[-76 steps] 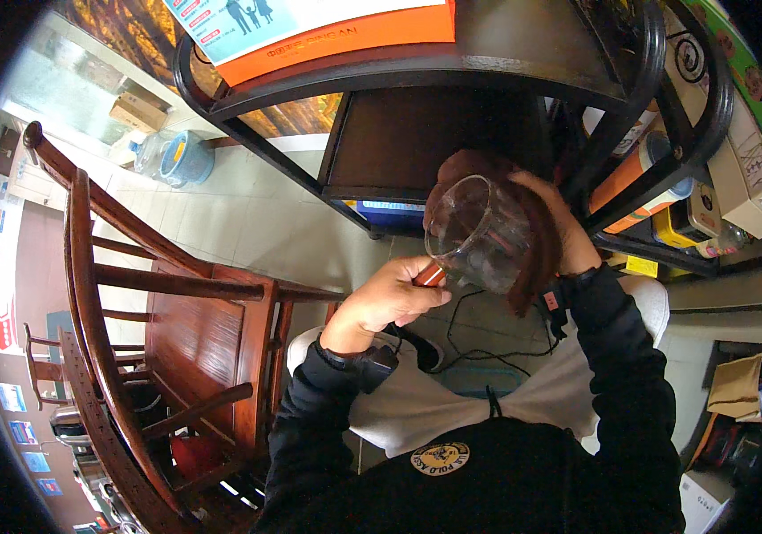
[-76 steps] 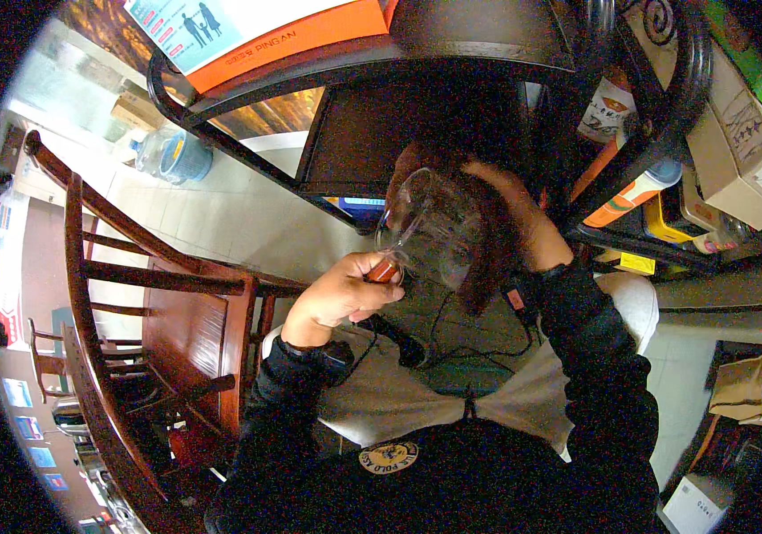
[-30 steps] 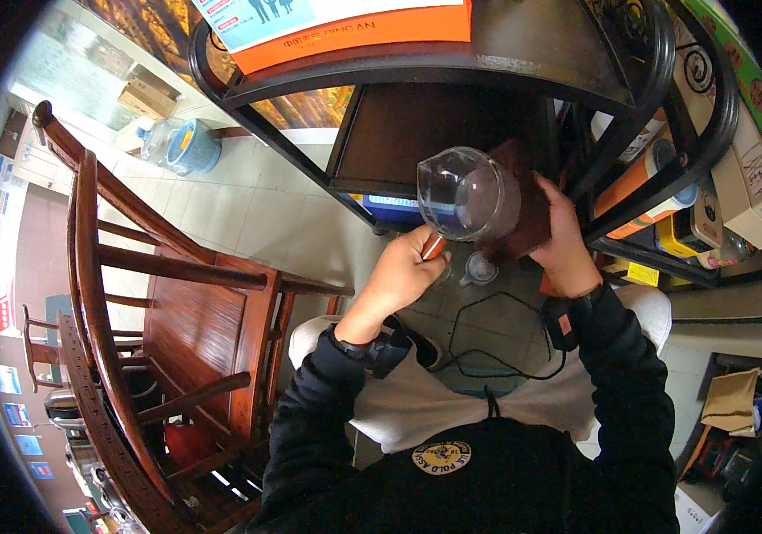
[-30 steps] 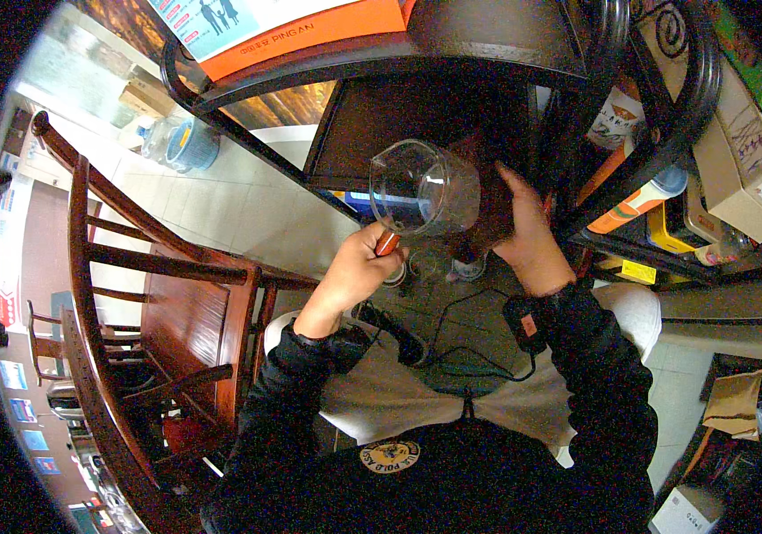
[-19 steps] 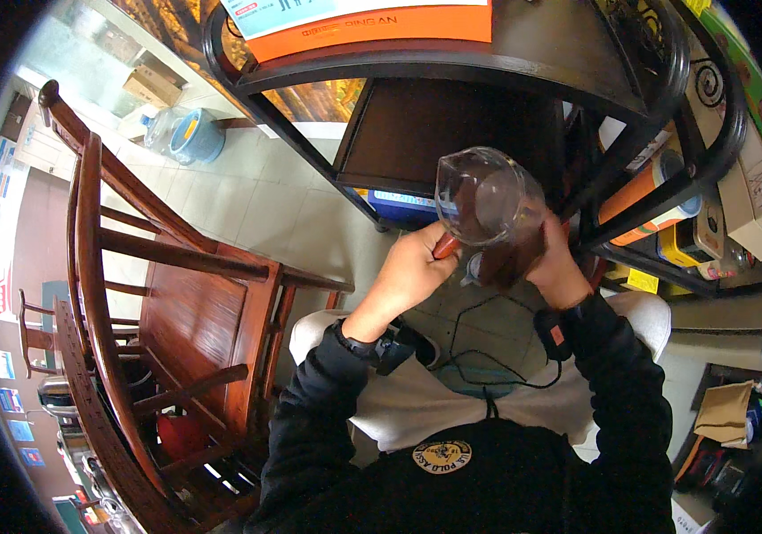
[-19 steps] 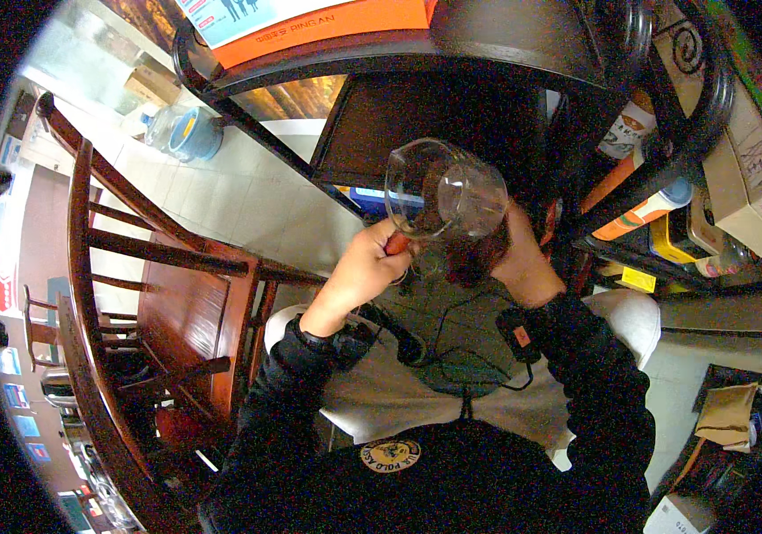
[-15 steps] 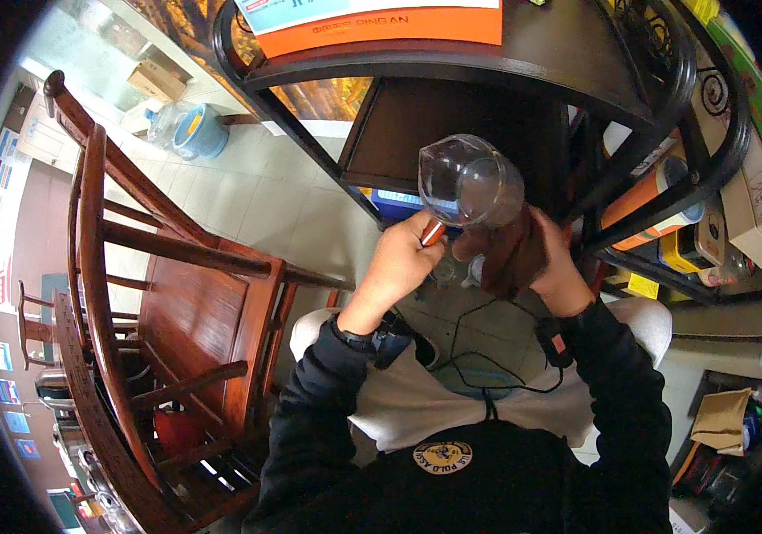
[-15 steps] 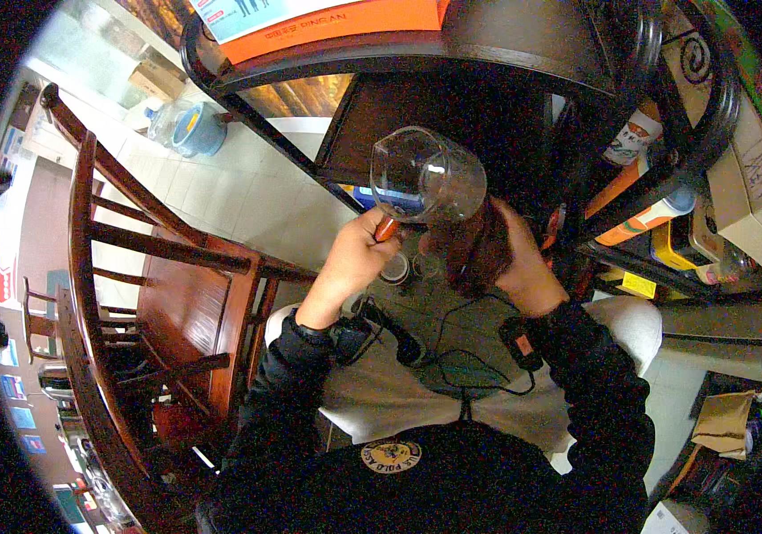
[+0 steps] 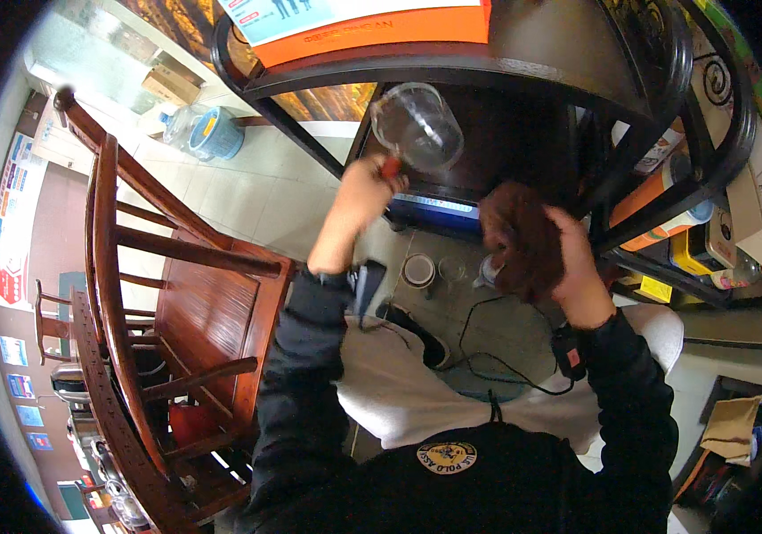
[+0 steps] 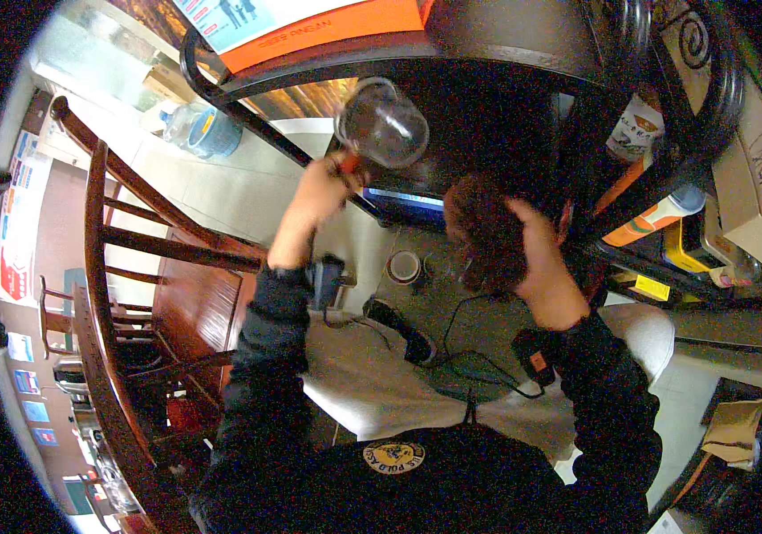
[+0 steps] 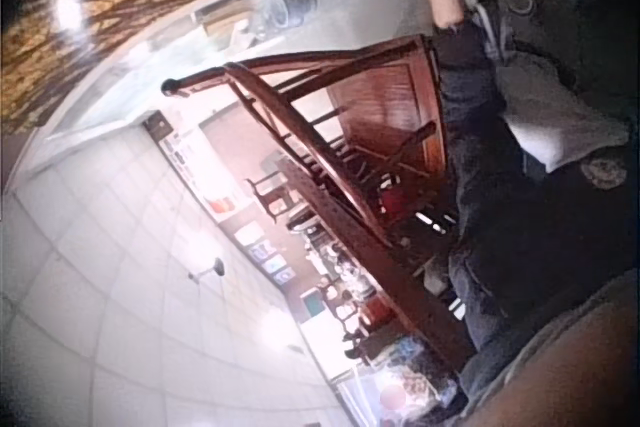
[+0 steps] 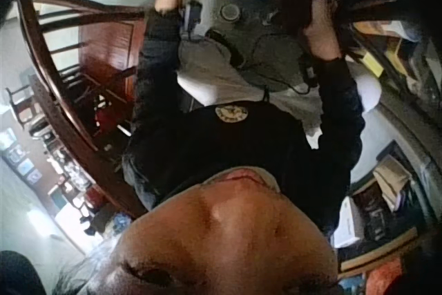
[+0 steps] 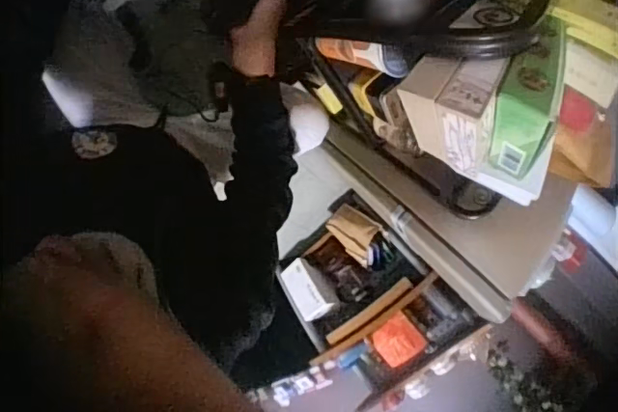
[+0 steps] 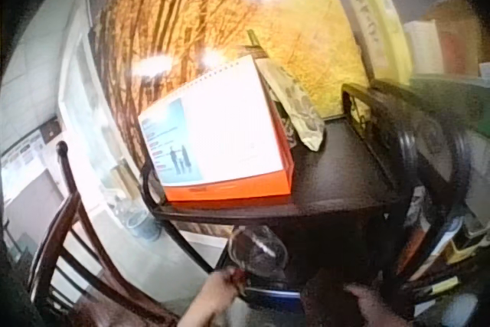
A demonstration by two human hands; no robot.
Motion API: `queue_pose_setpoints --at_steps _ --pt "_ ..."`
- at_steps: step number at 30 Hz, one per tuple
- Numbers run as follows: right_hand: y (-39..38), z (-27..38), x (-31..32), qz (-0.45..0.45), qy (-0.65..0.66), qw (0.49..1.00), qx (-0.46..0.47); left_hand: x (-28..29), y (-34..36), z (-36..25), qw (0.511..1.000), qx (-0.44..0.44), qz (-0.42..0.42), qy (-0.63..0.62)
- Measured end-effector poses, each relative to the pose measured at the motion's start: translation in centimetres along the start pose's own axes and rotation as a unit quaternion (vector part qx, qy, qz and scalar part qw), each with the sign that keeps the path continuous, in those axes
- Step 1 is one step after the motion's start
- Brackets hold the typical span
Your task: The person clears items from a small metal shelf, then wipes the shelf surface and each item with a cloth. They handle a snack bag, a cloth, a notebook, a teapot, a glass pitcher, and several cups, wiping each before placing them back on the shelf.
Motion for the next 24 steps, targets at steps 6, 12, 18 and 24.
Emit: queue_pose_setpoints --at_steps 6,12,18,24 --pt "-0.3 -1.8 1.3 -0.102 -0.033 0.989 -0.098 2.0 10.9 -2.0 0.993 0.089 0.010 0.080" --pt "0.3 -2.7 4.4 -0.177 -0.011 0.973 -0.146 1.1 15.8 0.9 0.983 0.052 -0.057 0.167" --pt "0.8 -3.6 6.1 -0.128 -0.046 0.984 -0.112 -0.4 18.8 2.9 0.970 0.004 -0.121 0.209" --pt "-0.2 -3.2 6.4 -0.134 -0.031 0.986 -0.097 -1.0 21.4 3.7 0.956 -0.047 -0.169 0.237"
Point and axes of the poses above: each hand's wrist, its own y-axis towards the middle knuckle, its own x-axis out of the back of the hand, z = x × y, the point moved 2 cm from there along y, towards the middle knuckle, and after that the axes turned 5 degrees about x, right-handed, at the moved point
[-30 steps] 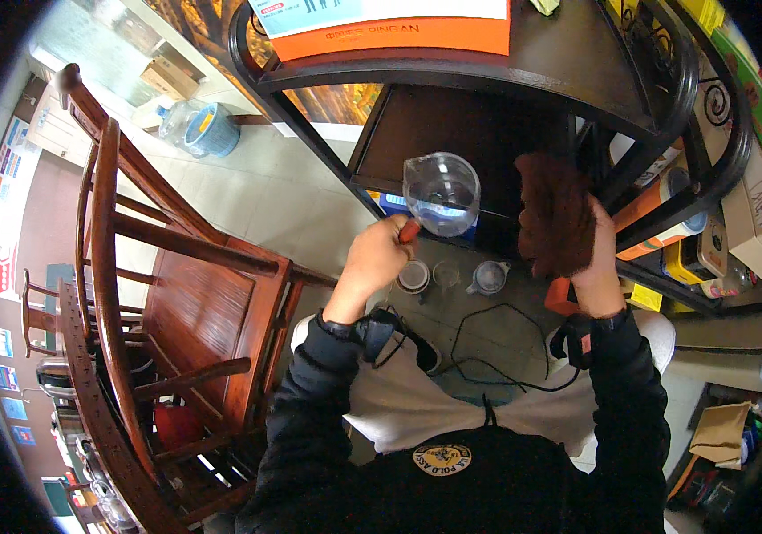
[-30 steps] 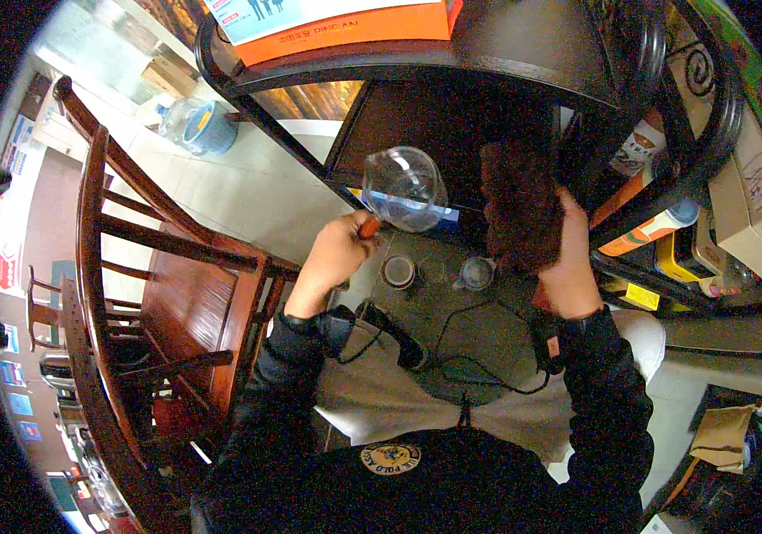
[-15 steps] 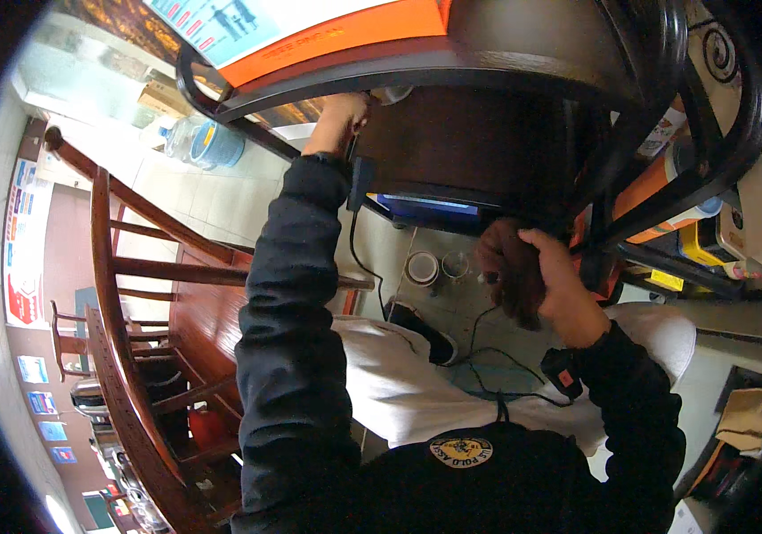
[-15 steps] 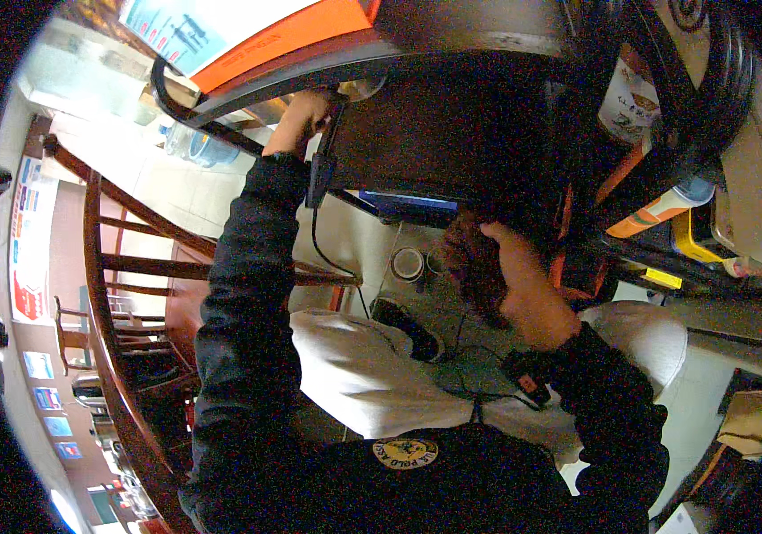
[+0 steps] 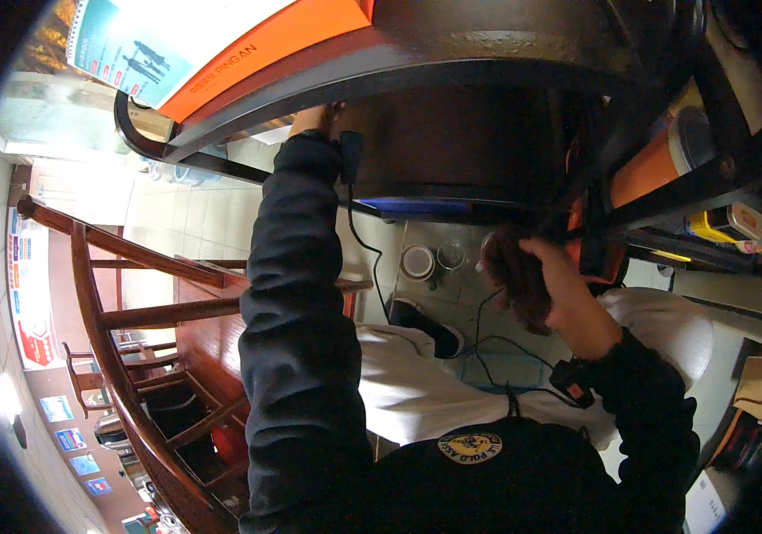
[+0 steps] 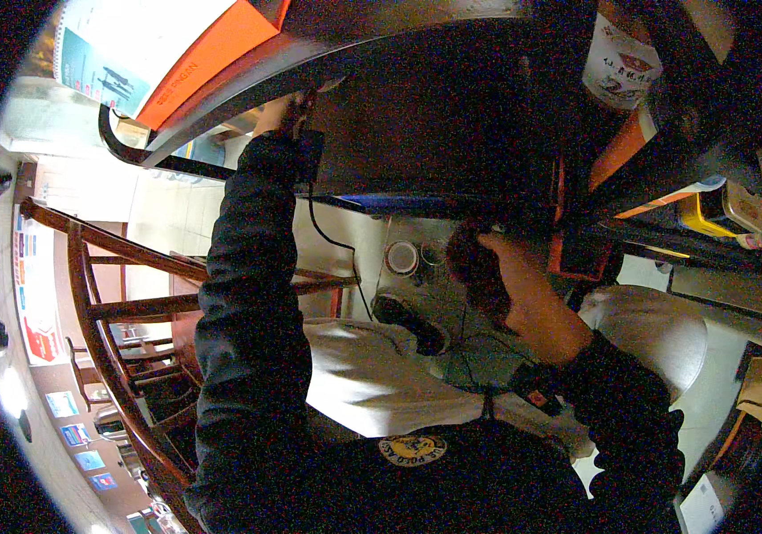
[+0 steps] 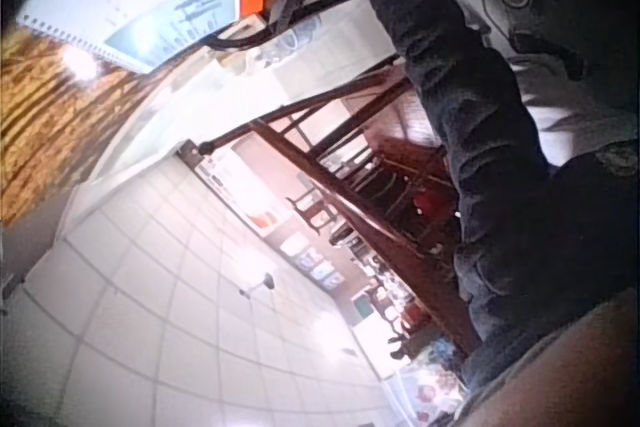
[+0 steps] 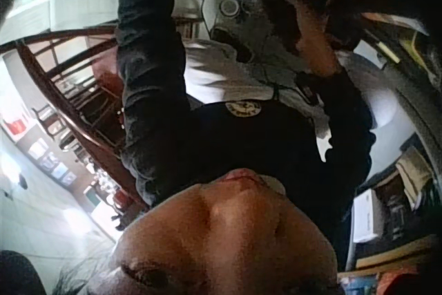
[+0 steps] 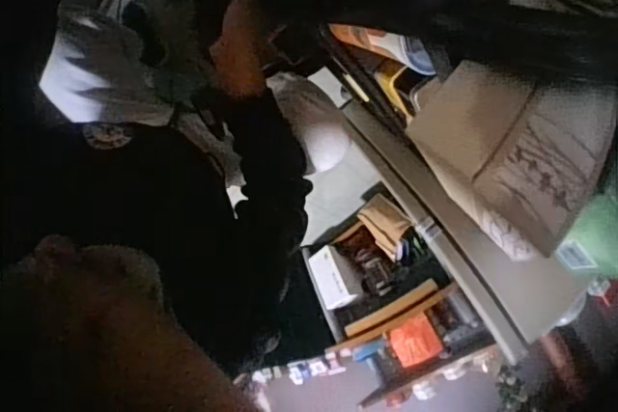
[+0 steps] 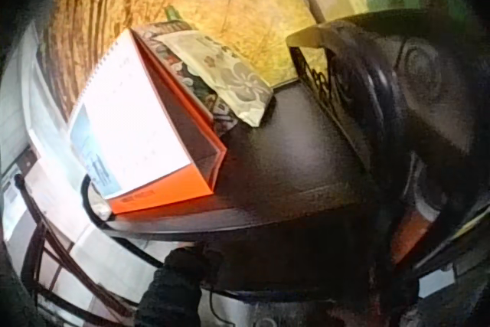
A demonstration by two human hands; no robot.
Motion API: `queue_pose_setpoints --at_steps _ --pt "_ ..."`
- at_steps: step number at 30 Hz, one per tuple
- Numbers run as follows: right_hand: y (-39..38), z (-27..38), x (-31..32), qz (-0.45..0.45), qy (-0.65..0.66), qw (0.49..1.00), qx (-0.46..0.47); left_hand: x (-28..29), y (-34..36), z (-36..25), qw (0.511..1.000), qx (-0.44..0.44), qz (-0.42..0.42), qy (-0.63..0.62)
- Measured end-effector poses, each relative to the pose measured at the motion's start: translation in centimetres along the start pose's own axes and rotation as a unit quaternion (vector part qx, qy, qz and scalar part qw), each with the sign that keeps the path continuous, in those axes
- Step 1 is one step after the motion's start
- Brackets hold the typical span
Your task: The person clears items from a small metal shelf, then wipes the shelf surface and each item with a cloth. They handle a snack bag, a cloth, a notebook, a teapot, a glass pitcher, and several cups, wiping each before placing them back on the shelf.
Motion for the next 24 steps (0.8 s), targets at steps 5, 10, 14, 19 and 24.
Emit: queue_pose_setpoints --at_steps 5,10,14,19,24 --pt "0.0 0.3 0.7 -0.034 -0.022 0.999 0.001 -1.4 2.4 -0.1 0.998 -0.036 -0.042 0.014" --pt "0.3 0.4 1.3 -0.032 -0.003 0.999 0.001 -2.5 3.5 0.3 0.995 -0.059 -0.079 0.025" --pt "0.1 0.4 1.3 -0.051 -0.035 0.998 0.009 -3.0 3.8 0.5 0.991 -0.069 -0.109 0.029" --pt "0.0 0.4 0.6 -0.072 -0.017 0.997 0.022 -3.8 4.1 1.3 0.984 -0.093 -0.150 0.035" --pt "-0.3 1.3 1.2 -0.065 -0.033 0.996 0.048 -3.7 3.4 1.2 0.937 -0.218 -0.263 0.073"
Point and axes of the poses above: each hand's wrist, its own y-axis towards the middle knuckle, its own x-axis out of the back of the hand, z = x × y, the point moved 2 cm from there along y, towards the middle knuckle, and after that the axes turned 5 degrees about x, right-handed, at the moved point
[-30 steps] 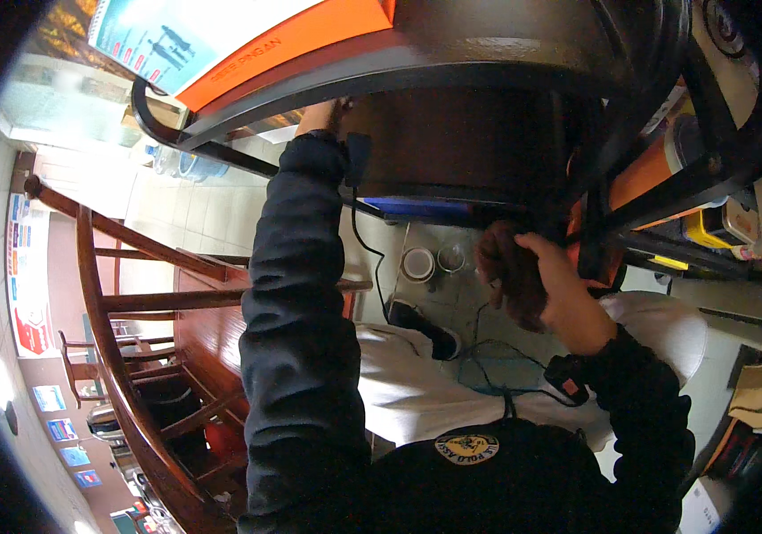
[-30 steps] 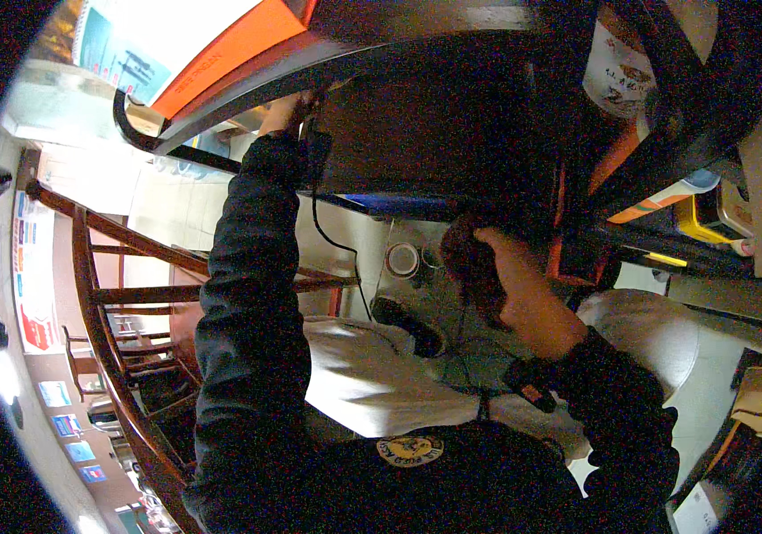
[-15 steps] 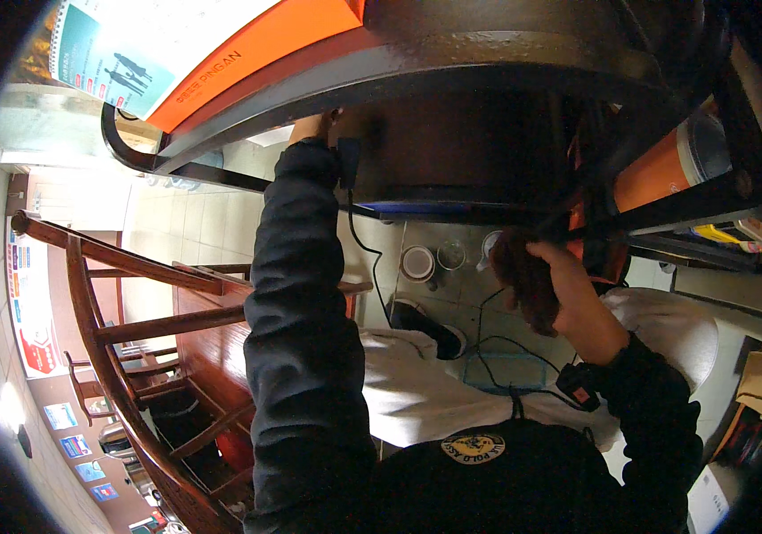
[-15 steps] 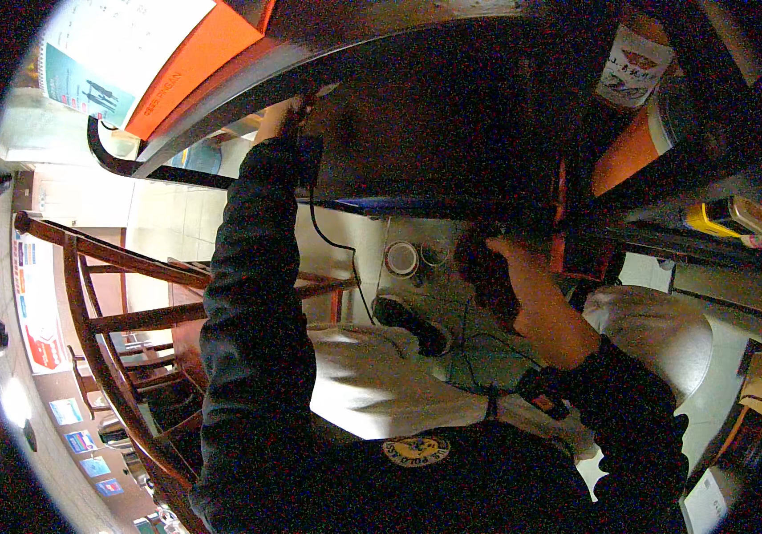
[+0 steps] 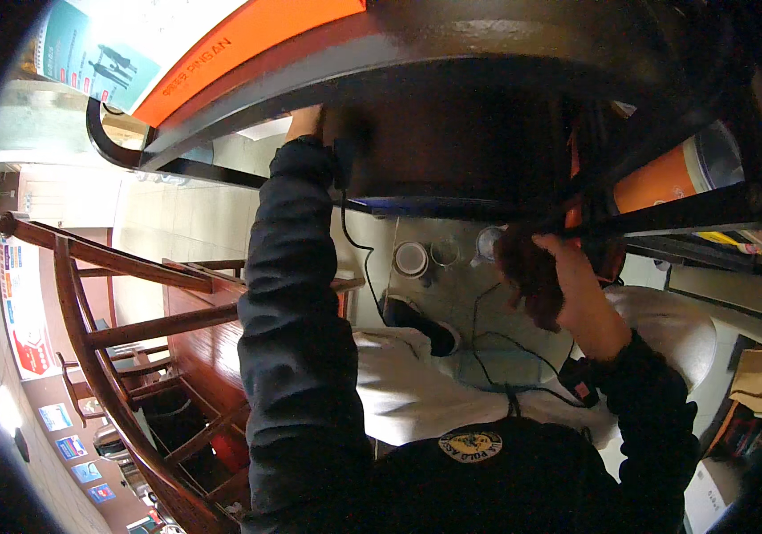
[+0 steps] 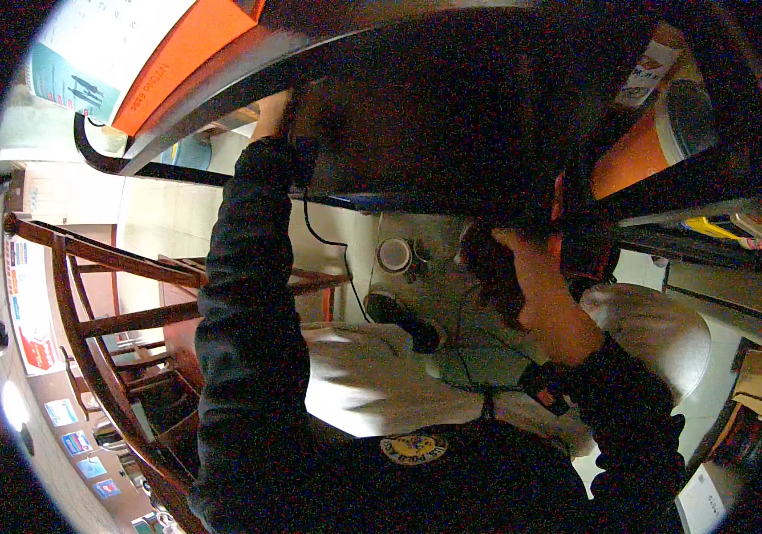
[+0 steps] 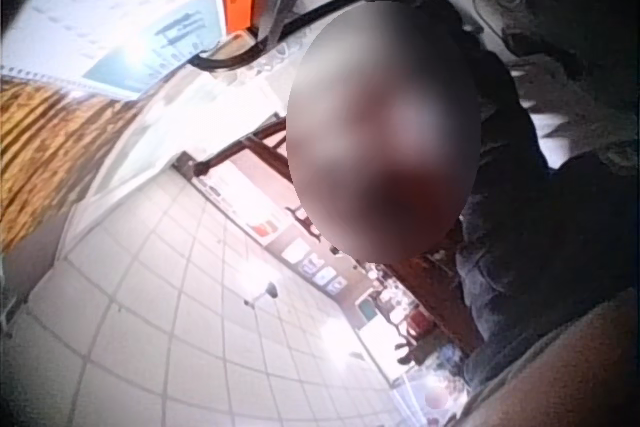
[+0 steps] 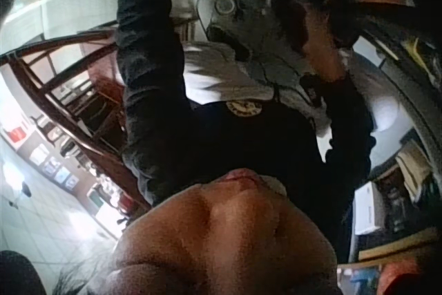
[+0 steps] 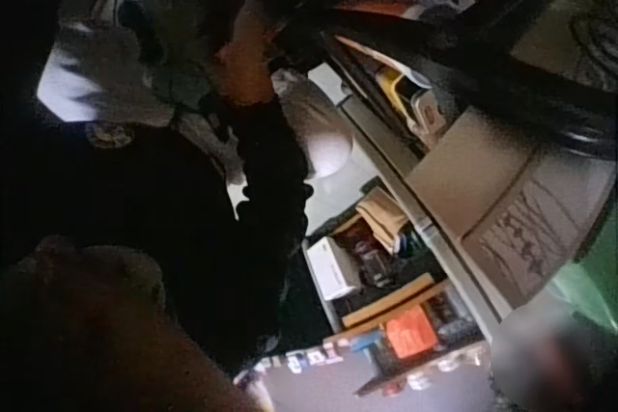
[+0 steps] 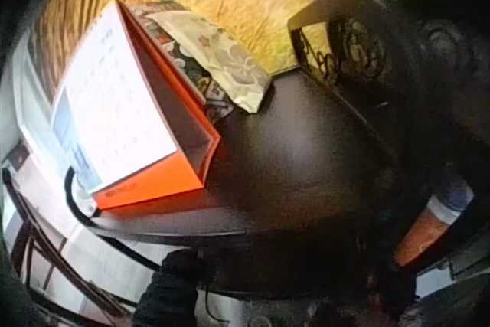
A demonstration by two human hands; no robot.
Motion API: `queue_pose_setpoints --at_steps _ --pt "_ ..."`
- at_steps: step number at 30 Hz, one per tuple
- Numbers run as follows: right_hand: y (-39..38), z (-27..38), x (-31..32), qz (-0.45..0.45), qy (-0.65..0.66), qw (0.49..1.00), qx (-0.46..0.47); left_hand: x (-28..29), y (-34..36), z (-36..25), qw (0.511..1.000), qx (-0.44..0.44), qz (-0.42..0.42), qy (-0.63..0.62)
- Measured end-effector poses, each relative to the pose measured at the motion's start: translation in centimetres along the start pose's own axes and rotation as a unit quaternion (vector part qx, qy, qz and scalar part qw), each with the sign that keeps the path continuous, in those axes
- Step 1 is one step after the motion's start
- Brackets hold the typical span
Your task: The person clears items from a small metal shelf, then wipes the shelf surface and each item with a cloth. They handle a snack bag, a cloth, a notebook, a teapot, a glass pitcher, and several cups, wiping each before placing them back on the shelf.
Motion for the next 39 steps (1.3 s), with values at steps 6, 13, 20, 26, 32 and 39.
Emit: queue_pose_setpoints --at_steps 6,13,20,26,32,39 --pt "1.1 0.4 2.1 -0.216 -0.158 0.959 0.090 8.0 -0.7 -5.6 0.985 0.142 0.076 -0.066" --pt "0.6 0.3 2.8 -0.119 -0.147 0.972 0.139 19.1 -4.3 -16.0 0.936 0.120 0.111 -0.312" --pt "1.3 -0.2 3.1 -0.153 -0.163 0.968 0.111 13.6 -19.9 -23.9 0.729 0.018 0.659 -0.183" --pt "1.9 -0.9 4.0 -0.135 -0.145 0.973 0.117 1.7 -34.8 -26.3 0.700 0.237 0.619 -0.264" --pt "2.0 -1.6 3.8 -0.142 -0.121 0.978 0.090 -2.2 -42.6 -29.2 0.699 0.434 0.463 -0.331" --pt "2.7 -2.2 4.4 -0.110 -0.112 0.985 0.074 -2.1 -47.3 -29.0 0.659 0.453 0.455 -0.392"
Point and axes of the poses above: each hand's wrist, its own y-axis towards the middle knuckle, its own x-axis out of the back of the hand, z = x × y, the point moved 2 cm from there along y, towards the middle knuckle, and after that the axes turned 5 degrees about x, right-handed, at the moved point
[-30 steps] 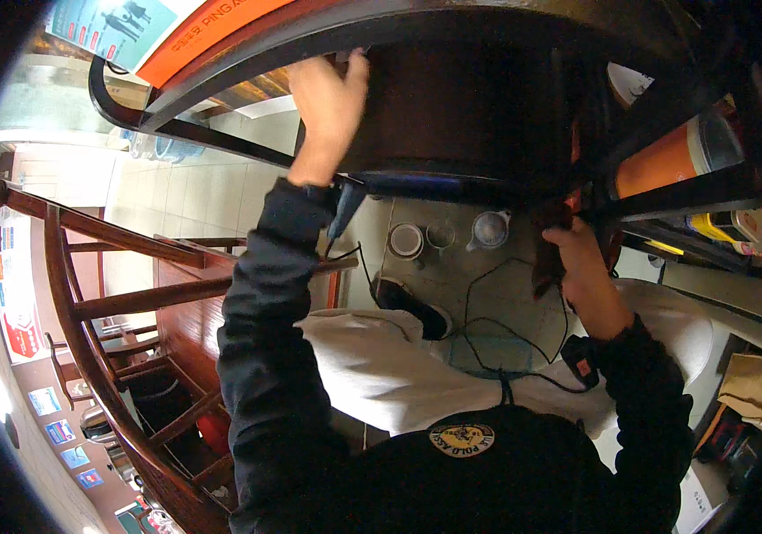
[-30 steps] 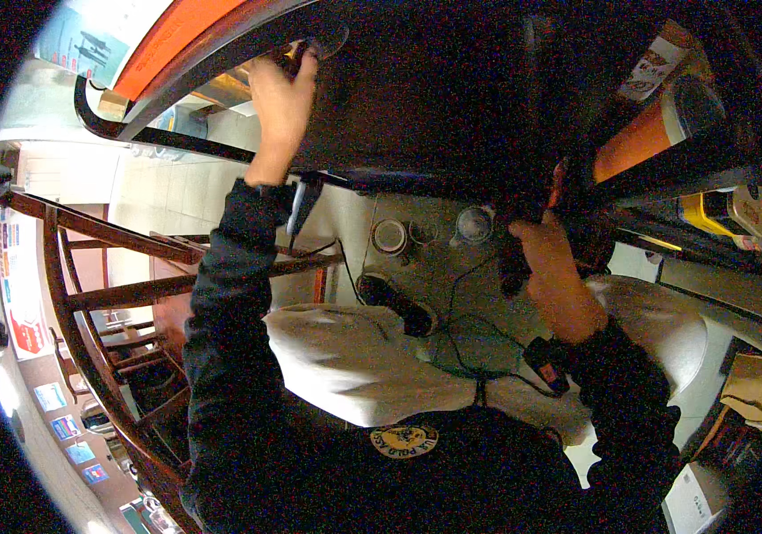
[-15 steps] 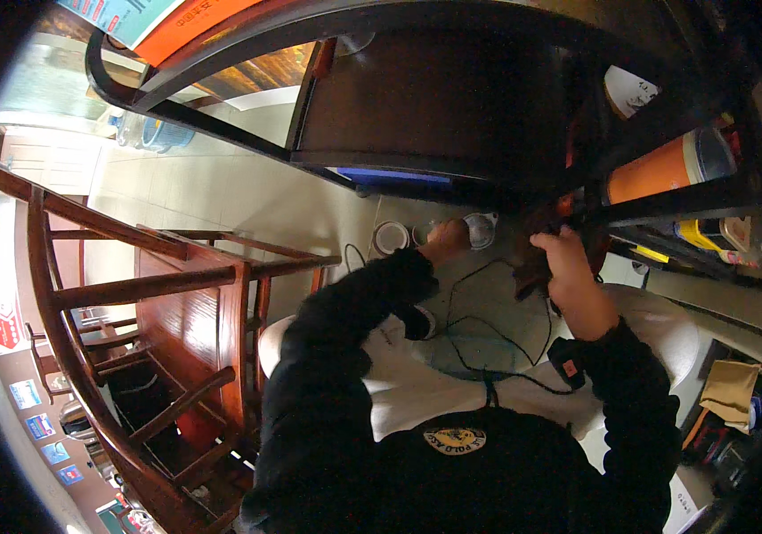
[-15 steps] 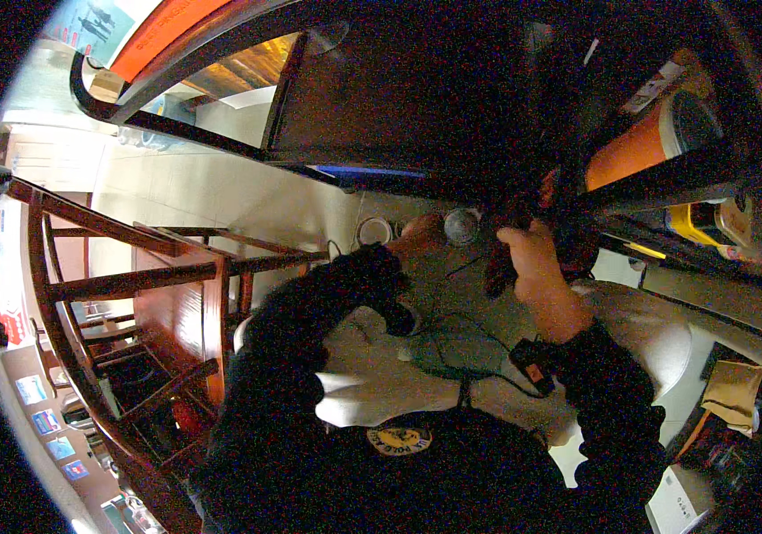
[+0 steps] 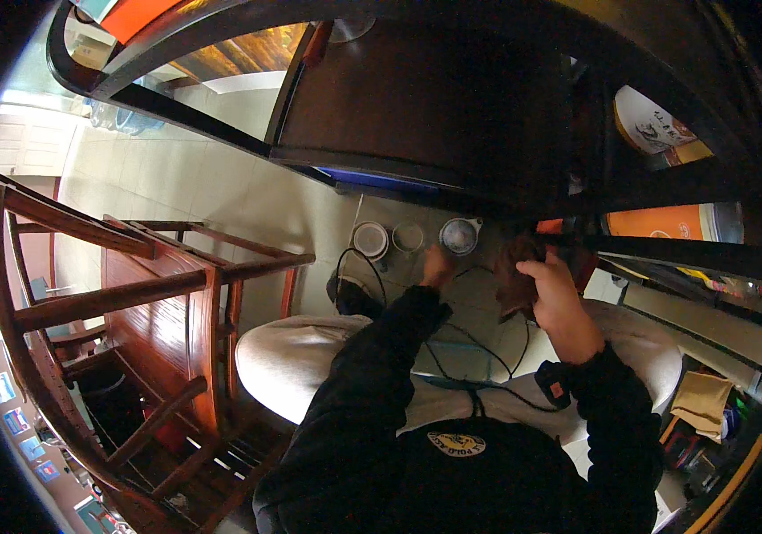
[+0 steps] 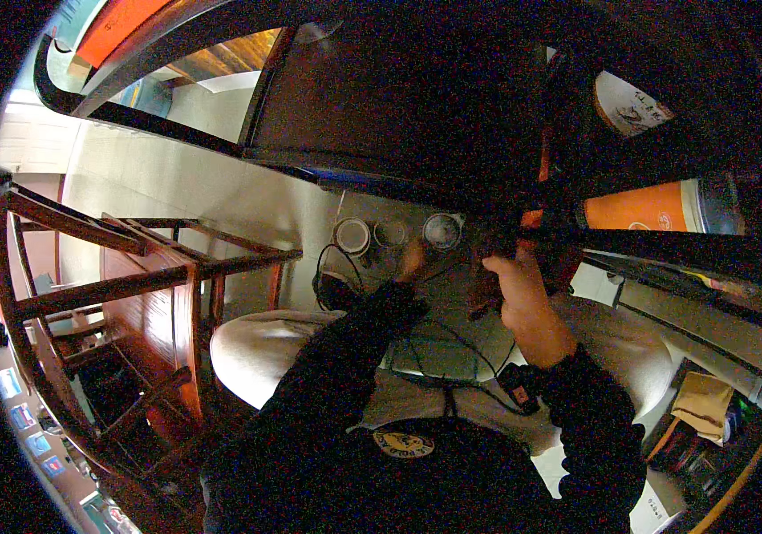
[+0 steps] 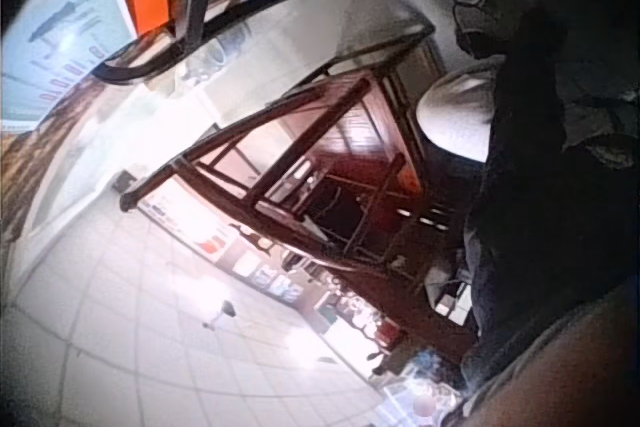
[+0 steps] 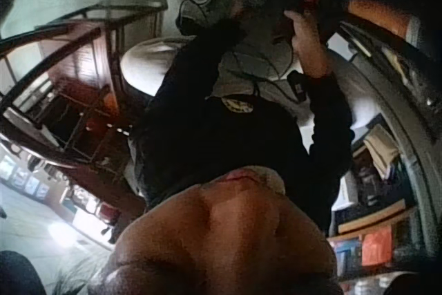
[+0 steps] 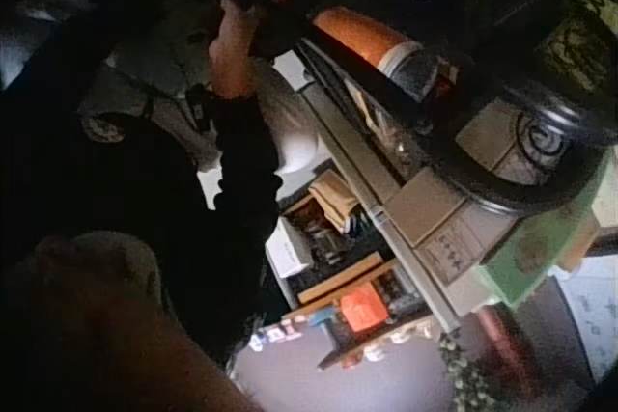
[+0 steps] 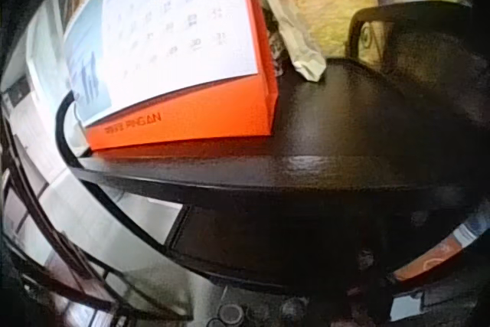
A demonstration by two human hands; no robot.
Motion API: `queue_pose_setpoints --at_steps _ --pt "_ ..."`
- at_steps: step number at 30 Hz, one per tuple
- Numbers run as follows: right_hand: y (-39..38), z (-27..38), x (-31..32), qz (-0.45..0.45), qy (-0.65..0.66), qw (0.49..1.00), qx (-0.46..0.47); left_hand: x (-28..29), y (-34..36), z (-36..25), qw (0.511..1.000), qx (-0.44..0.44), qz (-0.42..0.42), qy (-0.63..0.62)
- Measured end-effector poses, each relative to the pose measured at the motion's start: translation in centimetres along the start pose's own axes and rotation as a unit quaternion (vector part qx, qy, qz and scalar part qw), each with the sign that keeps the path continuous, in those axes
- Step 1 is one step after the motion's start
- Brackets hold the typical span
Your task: The person clears items from a small metal shelf, then wipes the shelf surface and each item with a cloth. They handle a snack bag, a cloth, a notebook, a teapot, a glass pitcher, and several cups, wiping each before placing them back on the shelf.
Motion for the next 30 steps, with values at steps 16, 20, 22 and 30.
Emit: queue_pose_setpoints --at_steps 16,20,22,30 --pt "-0.5 0.4 -0.8 0.011 -0.003 1.000 -0.010 0.3 1.1 0.3 0.915 0.270 0.203 -0.222" --pt "-0.4 0.3 -0.5 0.031 -0.012 0.999 -0.036 2.5 -0.7 -4.0 0.926 0.258 0.189 -0.198" --pt "-0.4 0.3 -0.5 0.036 -0.017 0.999 -0.035 3.7 -1.6 -5.4 0.929 0.258 0.181 -0.194" --pt "-0.7 0.6 -0.8 0.030 -0.013 0.999 -0.029 5.3 -2.7 -7.1 0.934 0.283 0.145 -0.166"
Point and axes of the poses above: each hand's wrist, its own y-axis towards the middle knuckle, its own x-axis out of the back of the hand, z = x × y, the point moved 2 cm from there along y, towards the middle knuckle, and after that the axes turned 5 degrees about x, right-handed, at the moved point
